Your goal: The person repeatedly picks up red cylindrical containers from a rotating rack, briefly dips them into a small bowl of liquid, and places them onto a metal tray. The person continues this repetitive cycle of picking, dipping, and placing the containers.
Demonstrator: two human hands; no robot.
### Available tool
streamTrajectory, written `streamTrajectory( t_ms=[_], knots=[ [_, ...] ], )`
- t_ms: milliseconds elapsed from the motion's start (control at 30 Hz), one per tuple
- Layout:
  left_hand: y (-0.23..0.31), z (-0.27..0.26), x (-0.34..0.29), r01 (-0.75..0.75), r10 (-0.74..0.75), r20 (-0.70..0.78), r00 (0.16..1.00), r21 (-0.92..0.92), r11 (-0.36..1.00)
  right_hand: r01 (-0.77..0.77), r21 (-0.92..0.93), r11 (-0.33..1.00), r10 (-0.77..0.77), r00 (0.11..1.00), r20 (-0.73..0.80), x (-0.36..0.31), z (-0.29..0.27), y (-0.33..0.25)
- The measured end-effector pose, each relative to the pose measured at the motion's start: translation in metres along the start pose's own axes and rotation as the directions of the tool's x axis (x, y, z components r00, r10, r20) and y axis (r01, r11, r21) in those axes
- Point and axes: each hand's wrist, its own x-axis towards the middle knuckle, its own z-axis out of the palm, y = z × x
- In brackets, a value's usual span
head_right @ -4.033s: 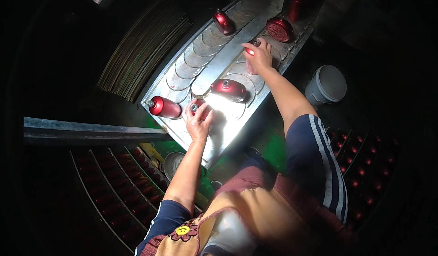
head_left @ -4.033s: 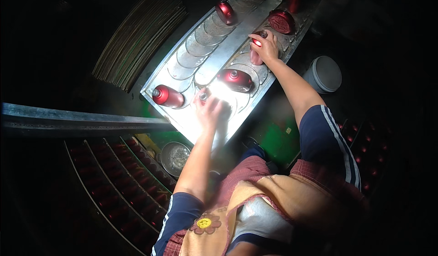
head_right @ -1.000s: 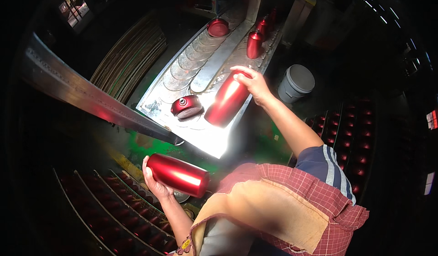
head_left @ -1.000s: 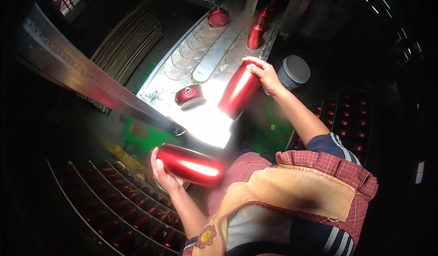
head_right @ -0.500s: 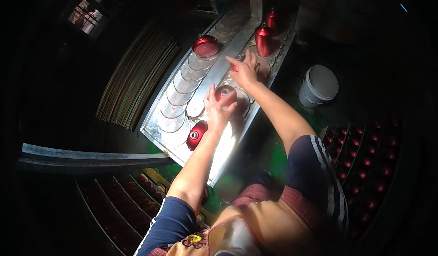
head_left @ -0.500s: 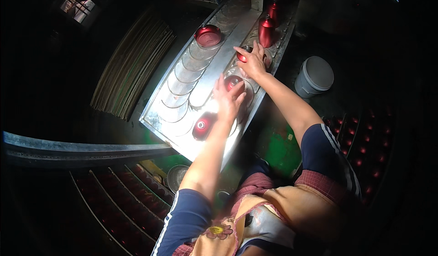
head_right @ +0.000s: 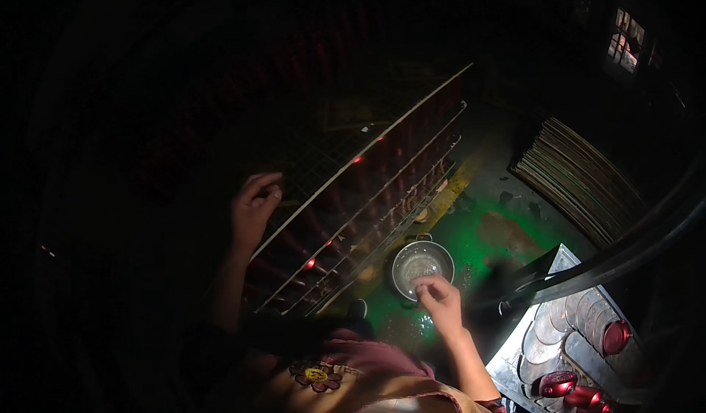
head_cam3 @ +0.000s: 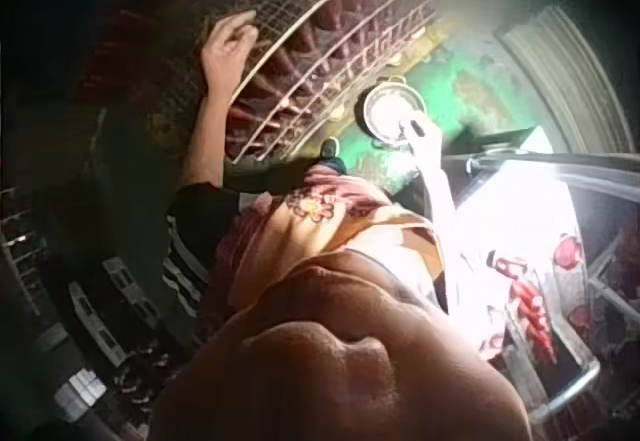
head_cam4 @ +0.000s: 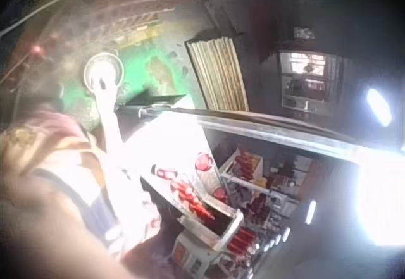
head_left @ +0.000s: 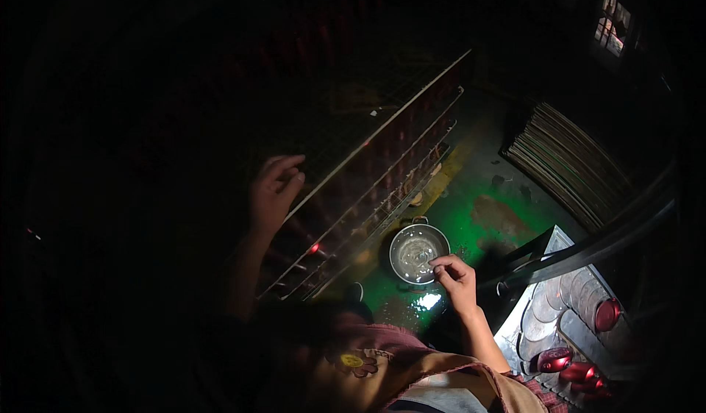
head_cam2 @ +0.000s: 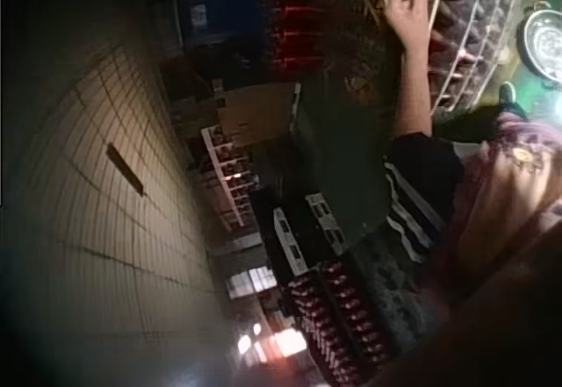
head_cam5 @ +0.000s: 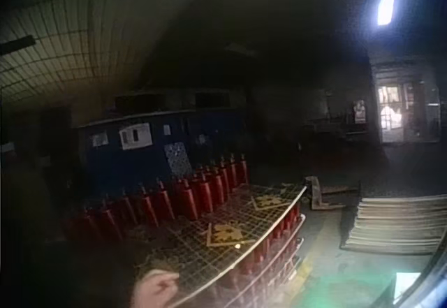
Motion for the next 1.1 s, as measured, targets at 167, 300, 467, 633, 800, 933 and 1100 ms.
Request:
streamTrajectory(
  t_ms=[167,300,467,633,800,933,1100],
  knots=[
    [-0.124,-0.173,0.156,-0.059,0.189,-0.256,0.948,0.442,0.895,0.558,-0.452,0.696,-0.522,0.825,0.214,0.261,0.113,-0.067],
    [-0.206,-0.175,0.294,-0.087,0.217,-0.097,0.971,0.706,0.702,0.593,-0.756,0.277,-0.603,0.72,0.344,0.475,0.224,-0.119],
    [-0.277,-0.144,0.387,0.042,0.014,-0.065,0.998,0.779,0.626,0.306,-0.943,0.13,-0.355,0.902,0.244,0.629,0.327,-0.119],
    [-0.295,-0.131,0.374,0.15,-0.008,-0.212,0.977,0.663,0.733,0.271,-0.889,0.37,-0.41,0.906,0.106,0.647,0.344,-0.088],
    [-0.273,-0.123,0.345,0.069,0.164,-0.295,0.941,0.643,0.762,0.482,-0.794,0.37,-0.621,0.764,0.174,0.607,0.302,-0.081],
    [-0.231,-0.118,0.298,-0.124,0.306,-0.212,0.928,0.599,0.791,0.488,-0.604,0.63,-0.654,0.753,-0.074,0.529,0.229,-0.073],
    [-0.127,-0.099,0.212,-0.242,0.282,-0.104,0.954,0.288,0.926,0.45,-0.094,0.888,-0.458,0.846,-0.273,0.387,0.102,-0.06]
  ],
)
